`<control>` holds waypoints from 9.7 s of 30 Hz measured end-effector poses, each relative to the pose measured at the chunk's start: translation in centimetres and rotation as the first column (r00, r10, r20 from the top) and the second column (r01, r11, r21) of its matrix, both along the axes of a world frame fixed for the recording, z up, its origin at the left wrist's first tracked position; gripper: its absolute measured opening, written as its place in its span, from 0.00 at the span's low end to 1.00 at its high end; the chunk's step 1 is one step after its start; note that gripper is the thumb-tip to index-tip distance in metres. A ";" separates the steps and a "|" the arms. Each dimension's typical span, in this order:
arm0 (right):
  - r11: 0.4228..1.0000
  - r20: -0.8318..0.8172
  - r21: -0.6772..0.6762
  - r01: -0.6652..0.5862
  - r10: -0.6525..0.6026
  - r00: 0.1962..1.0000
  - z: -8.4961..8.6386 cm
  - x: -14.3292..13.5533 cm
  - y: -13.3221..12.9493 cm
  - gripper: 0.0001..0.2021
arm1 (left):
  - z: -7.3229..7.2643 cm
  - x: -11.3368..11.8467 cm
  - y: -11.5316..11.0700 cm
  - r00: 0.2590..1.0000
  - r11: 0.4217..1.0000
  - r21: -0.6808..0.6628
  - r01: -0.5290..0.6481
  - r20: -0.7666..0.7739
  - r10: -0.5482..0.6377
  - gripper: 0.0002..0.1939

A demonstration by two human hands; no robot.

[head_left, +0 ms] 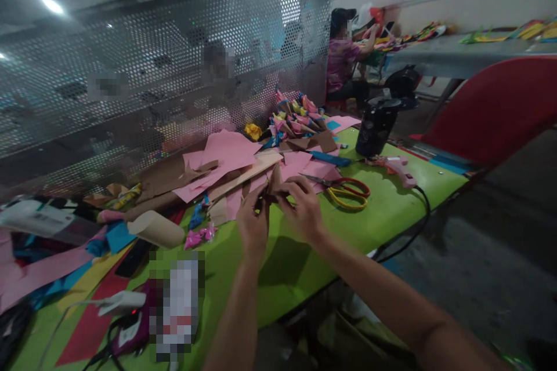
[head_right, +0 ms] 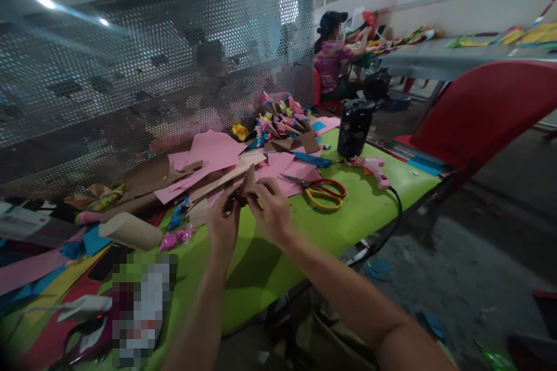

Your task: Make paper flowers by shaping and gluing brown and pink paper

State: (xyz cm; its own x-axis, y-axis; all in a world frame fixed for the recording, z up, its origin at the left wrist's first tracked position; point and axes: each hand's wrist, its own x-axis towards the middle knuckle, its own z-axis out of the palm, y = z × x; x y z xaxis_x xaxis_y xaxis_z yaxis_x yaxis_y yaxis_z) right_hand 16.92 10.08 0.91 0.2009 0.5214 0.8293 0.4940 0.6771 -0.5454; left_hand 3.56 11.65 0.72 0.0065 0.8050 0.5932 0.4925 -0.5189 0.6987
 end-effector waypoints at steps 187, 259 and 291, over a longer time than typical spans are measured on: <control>0.691 -0.753 -0.309 -0.654 0.242 0.612 0.8 2.2 1.0 0.06 | 3.9 -1.4 -1.3 0.879 0.858 -0.247 0.450 -0.049 -0.475 0.29; 0.646 -0.467 -0.470 -0.601 0.396 0.791 0.8 1.3 -0.5 0.06 | 2.7 0.0 -0.6 0.853 0.862 -0.396 0.316 0.516 -0.076 0.09; 0.670 -0.481 -0.468 -0.576 0.353 0.802 0.3 1.4 -0.2 0.07 | 2.8 -0.3 -0.5 0.873 0.839 -0.426 0.337 0.475 -0.109 0.11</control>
State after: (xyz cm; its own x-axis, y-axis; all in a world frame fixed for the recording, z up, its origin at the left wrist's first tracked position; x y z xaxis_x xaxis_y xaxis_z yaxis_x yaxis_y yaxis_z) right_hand 18.28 9.92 1.18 -0.0087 0.9617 0.2741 -0.0797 0.2726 -0.9588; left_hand 3.27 11.13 3.49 0.0683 0.9908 0.1164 0.0090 -0.1173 0.9931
